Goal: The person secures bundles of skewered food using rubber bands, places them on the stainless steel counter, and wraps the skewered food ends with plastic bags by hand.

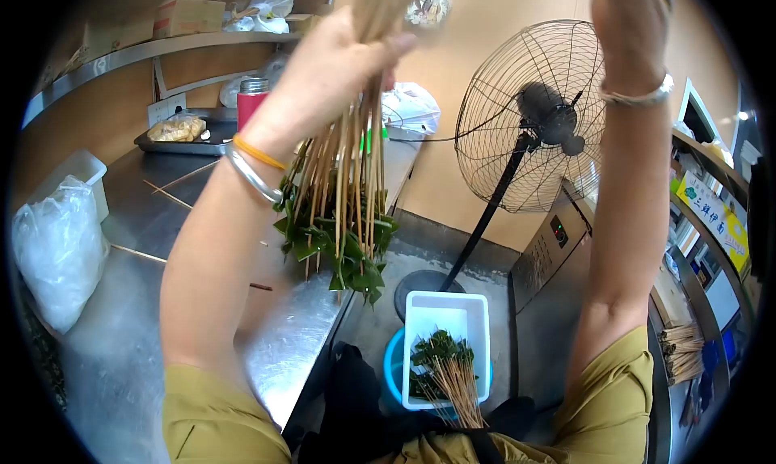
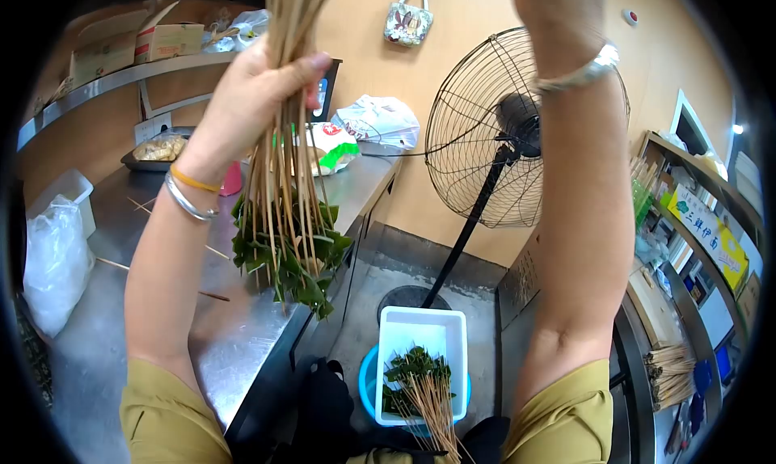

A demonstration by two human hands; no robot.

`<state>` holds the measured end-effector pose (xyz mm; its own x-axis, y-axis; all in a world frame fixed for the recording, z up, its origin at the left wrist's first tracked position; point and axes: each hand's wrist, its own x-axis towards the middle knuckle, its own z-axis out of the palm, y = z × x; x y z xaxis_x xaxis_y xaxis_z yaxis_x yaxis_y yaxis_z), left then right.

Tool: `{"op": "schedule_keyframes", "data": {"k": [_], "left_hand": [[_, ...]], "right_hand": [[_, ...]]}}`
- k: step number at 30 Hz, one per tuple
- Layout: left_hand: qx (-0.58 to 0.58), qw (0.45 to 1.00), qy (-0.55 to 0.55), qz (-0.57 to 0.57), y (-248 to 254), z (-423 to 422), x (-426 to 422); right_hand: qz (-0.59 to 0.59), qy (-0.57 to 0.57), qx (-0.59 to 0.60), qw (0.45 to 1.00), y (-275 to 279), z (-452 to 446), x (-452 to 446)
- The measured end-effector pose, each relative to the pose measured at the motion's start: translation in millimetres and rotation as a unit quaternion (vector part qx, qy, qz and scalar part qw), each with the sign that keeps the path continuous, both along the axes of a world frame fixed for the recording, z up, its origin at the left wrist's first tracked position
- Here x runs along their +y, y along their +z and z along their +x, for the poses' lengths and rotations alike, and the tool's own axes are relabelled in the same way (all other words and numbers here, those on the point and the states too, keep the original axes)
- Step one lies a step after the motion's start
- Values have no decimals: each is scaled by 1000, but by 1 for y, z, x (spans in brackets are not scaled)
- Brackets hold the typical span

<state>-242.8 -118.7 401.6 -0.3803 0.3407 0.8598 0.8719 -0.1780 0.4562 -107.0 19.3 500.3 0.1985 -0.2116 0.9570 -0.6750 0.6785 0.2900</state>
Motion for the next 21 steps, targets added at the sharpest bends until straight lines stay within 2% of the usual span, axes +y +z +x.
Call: {"op": "schedule_keyframes", "data": {"k": [2, 4, 5, 6, 7, 9, 10, 11, 15, 17, 19, 20, 21], "left_hand": [[-47, 997, -37, 48, 1, -11, -13], [-95, 986, -70, 117, 5, -18, -29], [-111, 977, -92, 156, 8, -21, -37], [-114, 972, -91, 183, 12, -20, -44], [-103, 968, -114, 200, 16, -26, -54], [-90, 970, -107, 200, 23, -31, -76], [-85, 966, -113, 215, 28, -28, -83], [-39, 969, -143, 199, 34, -30, -92], [22, 979, -61, 193, 41, 15, -89], [140, 969, 81, 189, 36, 47, -66], [143, 973, 93, 158, 35, 37, -64], [143, 979, 98, 110, 36, 23, -69], [142, 982, 103, 63, 35, 12, -70]], "right_hand": [[-90, 93, -36, 991, -2, -1, 11], [-27, 66, -100, 992, -18, -3, 45], [5, 42, -195, 980, -42, -1, 56], [38, 9, -285, 958, -65, 0, 67], [-4, 27, -418, 908, -94, 7, 59], [4, 52, -548, 835, -142, 12, 62], [75, -14, -535, 841, -156, 14, 66], [94, -34, -529, 842, -169, 15, 69], [66, -11, -563, 824, -190, 16, 78], [45, 3, -583, 811, -197, 12, 78], [67, 25, -617, 784, -207, 3, 75], [84, 30, -637, 766, -213, -4, 73], [105, 35, -627, 771, -220, -10, 68]]}}
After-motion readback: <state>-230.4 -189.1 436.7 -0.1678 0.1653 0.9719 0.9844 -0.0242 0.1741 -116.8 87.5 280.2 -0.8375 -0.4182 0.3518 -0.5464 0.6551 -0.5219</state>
